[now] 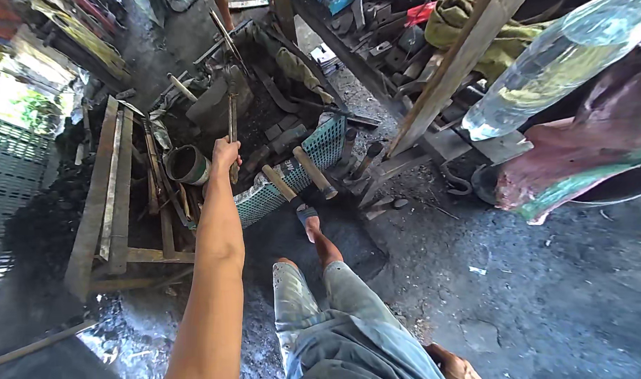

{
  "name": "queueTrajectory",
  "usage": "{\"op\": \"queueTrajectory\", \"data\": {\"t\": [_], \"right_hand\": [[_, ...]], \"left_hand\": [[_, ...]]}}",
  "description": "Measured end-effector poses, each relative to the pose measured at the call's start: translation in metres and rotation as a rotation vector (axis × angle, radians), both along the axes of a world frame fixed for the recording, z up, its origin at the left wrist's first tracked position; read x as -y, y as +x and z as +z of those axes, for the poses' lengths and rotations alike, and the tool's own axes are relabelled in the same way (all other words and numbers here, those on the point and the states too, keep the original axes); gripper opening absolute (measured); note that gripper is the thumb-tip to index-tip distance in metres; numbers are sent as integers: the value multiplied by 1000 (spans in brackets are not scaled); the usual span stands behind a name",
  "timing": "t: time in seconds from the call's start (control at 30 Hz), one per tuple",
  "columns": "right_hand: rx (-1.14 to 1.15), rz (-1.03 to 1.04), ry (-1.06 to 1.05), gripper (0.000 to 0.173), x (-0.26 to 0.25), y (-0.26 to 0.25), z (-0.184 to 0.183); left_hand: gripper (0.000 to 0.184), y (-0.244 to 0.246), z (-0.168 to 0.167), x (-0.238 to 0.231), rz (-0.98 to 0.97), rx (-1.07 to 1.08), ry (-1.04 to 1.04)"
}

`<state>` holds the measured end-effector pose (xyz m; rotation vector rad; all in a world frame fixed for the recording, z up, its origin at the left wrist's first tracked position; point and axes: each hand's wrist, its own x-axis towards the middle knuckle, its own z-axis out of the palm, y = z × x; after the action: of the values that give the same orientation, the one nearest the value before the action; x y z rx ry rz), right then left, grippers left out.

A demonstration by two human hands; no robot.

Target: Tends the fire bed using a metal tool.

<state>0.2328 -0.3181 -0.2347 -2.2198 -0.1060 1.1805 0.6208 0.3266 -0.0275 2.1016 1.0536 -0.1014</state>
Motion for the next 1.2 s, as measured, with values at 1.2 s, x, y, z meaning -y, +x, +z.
{"op": "queueTrajectory", "data": {"t": [1.2], "right_hand": [[-43, -21, -1, 34, 2, 1, -4]], "left_hand": [[39, 32, -4, 3, -98, -186, 295]]}}
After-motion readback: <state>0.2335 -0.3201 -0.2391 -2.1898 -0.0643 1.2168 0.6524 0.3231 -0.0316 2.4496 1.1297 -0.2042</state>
